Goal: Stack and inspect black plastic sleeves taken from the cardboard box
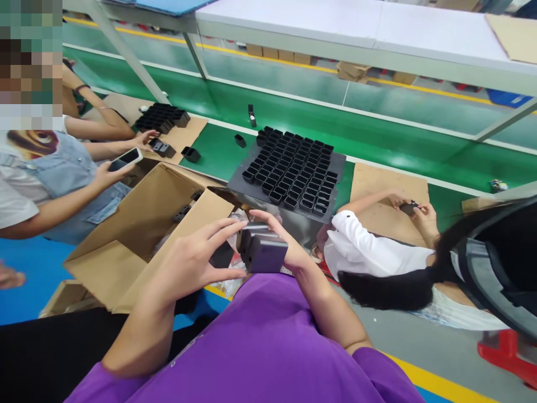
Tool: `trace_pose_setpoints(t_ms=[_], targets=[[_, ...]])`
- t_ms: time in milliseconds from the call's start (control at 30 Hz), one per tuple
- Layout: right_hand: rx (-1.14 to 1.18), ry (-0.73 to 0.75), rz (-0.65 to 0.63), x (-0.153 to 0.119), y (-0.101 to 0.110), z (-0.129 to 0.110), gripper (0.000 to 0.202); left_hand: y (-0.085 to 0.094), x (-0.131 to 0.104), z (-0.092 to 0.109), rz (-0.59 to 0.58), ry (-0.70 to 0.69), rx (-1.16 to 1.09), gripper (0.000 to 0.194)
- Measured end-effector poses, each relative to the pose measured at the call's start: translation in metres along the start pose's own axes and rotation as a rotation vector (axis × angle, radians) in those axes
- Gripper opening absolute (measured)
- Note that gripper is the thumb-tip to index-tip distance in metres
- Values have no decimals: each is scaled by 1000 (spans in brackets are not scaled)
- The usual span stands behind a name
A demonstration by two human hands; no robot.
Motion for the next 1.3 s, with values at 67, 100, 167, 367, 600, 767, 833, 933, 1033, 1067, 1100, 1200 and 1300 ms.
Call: trace_pose_setpoints(t_ms=[67, 100, 167, 367, 600, 767, 833, 933, 1033, 1067, 1100, 1200, 1300], targets=[[-146, 54, 61, -4, 3, -4, 79, -5, 1, -10, -7, 99, -163, 90], [-210, 78, 77, -5, 4, -5, 81, -9, 1, -15, -17, 151, -240, 97], [-303, 115, 77, -6, 4, -7, 83, -19, 1, -23, -59, 234, -385, 114], [-444, 147, 1, -2, -6, 0, 82, -55, -5, -36, -85, 329, -816, 131], [-530, 71, -93, 6, -14, 15, 89, -81, -18, -53, 31, 408, -1257, 121], [-587, 74, -109, 15, -17, 18, 78, -86, -32, -65, 194, 445, -1383, 124], [-623, 89, -123, 21, -22, 22, 71, -85, -37, -69, 218, 470, -1386, 126], [-621, 95, -97, 31, -26, 31, 71, -80, -49, -83, 377, 568, -1339, 129], [-558, 86, -40, 40, -21, 39, 74, -73, -69, -106, 630, 682, -1269, 116], [-525, 74, -56, 41, -20, 40, 74, -71, -77, -115, 706, 718, -1249, 108], [-492, 58, -98, 43, -20, 40, 74, -69, -85, -123, 784, 757, -1228, 100], [-460, 27, -332, 49, -37, 40, 72, -65, -108, -146, 977, 866, -1193, 87], [-528, 77, -578, 59, -74, 46, 71, -64, -121, -161, 1089, 924, -1191, 87]])
Point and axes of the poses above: each hand's wrist, its own x-axis towards the middle knuckle, its own y-axis out of the back of the hand, z = x × y, the point moved 3 cm from there along x, towards the middle knuckle, and after that the axes turned 12 degrees about -x, right-handed, at the moved point
